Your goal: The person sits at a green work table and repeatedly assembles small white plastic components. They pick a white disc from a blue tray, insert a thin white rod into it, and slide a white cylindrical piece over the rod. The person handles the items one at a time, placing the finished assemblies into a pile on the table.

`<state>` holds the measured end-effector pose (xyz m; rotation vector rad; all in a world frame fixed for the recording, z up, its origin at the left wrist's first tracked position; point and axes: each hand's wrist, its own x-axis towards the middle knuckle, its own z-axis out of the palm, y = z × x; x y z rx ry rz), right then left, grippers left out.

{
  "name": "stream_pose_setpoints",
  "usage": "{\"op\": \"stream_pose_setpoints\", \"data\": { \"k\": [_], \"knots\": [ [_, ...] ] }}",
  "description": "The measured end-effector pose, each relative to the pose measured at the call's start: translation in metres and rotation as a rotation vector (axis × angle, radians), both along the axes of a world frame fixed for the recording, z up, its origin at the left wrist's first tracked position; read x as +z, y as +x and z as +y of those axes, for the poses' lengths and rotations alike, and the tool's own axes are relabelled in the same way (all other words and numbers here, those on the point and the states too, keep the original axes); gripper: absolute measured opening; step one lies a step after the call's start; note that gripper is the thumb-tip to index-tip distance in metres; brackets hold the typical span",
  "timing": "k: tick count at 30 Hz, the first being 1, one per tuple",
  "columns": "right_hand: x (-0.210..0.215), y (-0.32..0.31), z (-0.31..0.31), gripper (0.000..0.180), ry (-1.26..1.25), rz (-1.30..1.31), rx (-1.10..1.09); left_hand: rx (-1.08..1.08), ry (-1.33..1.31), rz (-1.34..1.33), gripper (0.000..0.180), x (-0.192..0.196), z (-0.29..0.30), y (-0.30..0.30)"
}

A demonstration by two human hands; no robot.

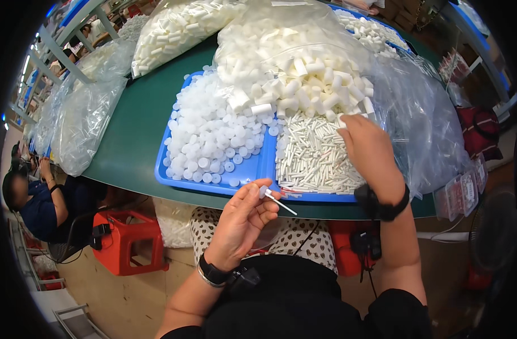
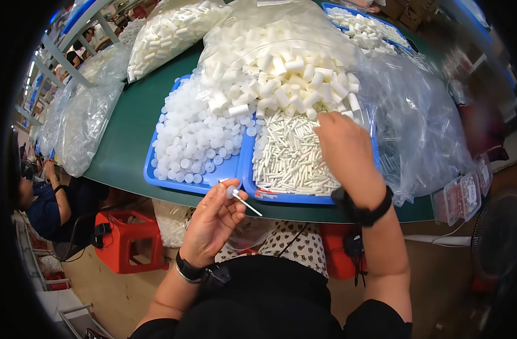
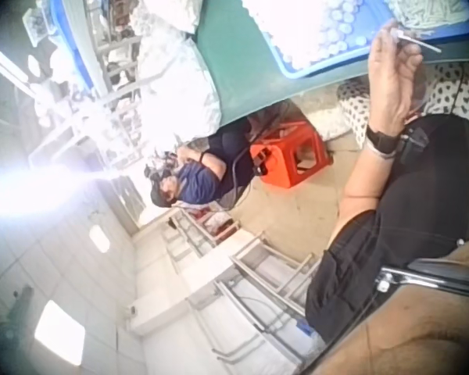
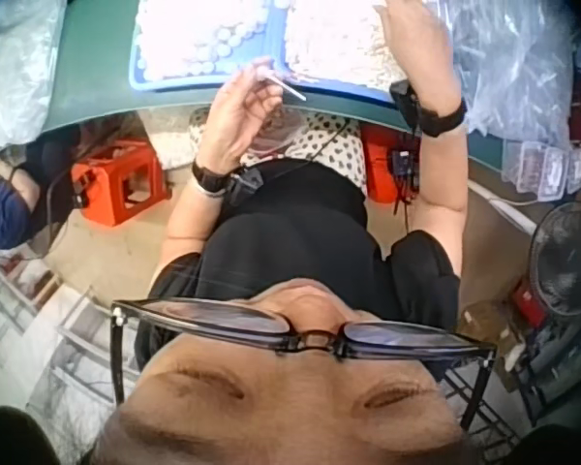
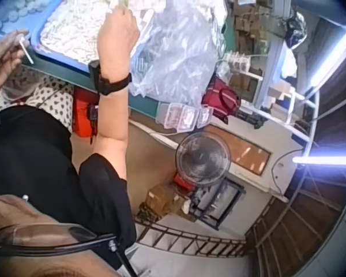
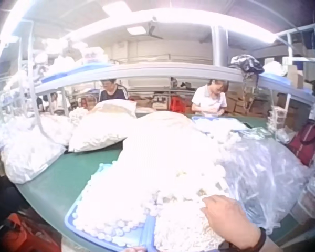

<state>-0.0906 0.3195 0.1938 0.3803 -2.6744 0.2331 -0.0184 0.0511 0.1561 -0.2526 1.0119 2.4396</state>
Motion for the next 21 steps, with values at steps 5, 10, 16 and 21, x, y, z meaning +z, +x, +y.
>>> {"op": "stream_pose_setpoints", "data": {
  "k": [5, 10, 16, 21],
  "knots": [
    [-0.028, -0.041, 0.017, 0.009, 0.199, -0.137, -0.135, -0.011, 0.016, 0.002, 0.04, 0.001, 0.005, 0.001],
    [-0.012, -0.02, 0.008, 0.012, -0.105, -0.042, -0.074, -0.004, 0.001, 0.038, 0.04, -0.006, 0.0, -0.001],
    [-0.006, 0.047, -0.041, 0.019, -0.582, -0.233, 0.202, -0.005, 0.038, 0.068, 0.038, -0.007, 0.002, -0.002],
    [-0.03, 0.05, -0.047, 0.026, -0.279, -0.138, 0.091, -0.019, 0.045, 0.08, 0.035, -0.01, 0.006, -0.003]
  ]
}}
